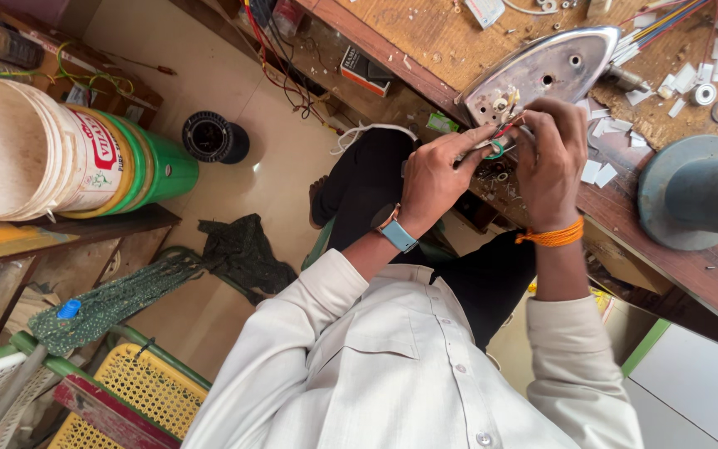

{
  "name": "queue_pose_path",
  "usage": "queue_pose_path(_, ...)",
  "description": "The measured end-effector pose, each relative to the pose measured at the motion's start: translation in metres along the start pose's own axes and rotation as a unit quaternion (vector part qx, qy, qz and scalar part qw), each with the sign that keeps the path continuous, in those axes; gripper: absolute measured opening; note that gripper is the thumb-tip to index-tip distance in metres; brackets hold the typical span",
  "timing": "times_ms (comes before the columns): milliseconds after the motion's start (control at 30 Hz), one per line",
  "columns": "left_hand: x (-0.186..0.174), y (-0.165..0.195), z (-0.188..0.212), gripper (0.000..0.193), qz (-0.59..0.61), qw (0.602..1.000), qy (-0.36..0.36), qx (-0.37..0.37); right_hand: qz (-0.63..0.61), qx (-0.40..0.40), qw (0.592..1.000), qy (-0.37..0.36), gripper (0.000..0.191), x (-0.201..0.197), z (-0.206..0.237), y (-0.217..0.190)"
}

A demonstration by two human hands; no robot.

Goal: The person repairs a disassembled electric iron by connecting wires to the internal terminals and securing them with a screwdriver. The person uses both hands to hold the iron base and manipulate the wires and screwdriver.

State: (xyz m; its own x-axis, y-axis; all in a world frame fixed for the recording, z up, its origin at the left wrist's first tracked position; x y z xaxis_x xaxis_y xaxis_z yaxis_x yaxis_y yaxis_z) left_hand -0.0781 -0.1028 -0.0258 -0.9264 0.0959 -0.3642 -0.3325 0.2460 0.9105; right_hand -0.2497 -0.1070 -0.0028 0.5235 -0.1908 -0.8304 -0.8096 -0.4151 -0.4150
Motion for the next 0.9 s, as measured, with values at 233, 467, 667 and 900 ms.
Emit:
queue_pose_path(233, 0.001, -0.002, -0.017, 0.021, -0.035, 0.999, 0.024, 0.008, -0.064, 0.116, 0.987, 0.095, 0.016, 0.035, 0.019, -0.015)
queue_pose_path(467, 0.012, -0.023, -0.019, 0.024, 0.061, 0.996, 0.028, 0.061, -0.090, 0.151, 0.981, 0.085, 0.015, 0.030, 0.020, -0.015)
queue_pose_path(667, 0.015, -0.028, -0.022, 0.027, 0.225, 0.966, -0.052, -0.116, -0.090, 0.194, 0.971, 0.105, 0.012, 0.029, 0.020, -0.017)
queue_pose_path(900, 0.003, -0.016, -0.021, 0.023, 0.186, 0.968, -0.094, -0.137, -0.040, 0.210, 0.972, 0.095, 0.014, 0.020, 0.015, -0.027)
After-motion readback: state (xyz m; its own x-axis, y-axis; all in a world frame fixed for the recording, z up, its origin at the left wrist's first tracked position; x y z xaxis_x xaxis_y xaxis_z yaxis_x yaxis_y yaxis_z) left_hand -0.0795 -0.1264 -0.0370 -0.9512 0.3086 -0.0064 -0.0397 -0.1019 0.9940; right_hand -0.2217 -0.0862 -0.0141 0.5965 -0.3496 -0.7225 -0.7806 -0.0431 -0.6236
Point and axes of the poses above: each hand's wrist, its own z-axis away from the middle knuckle, its own x-axis out of the palm, y = z × x, the point moved 1 cm from there along -z, towards the middle knuckle, and after that the axes turned 8 degrees about -y, right-handed, at the moved point
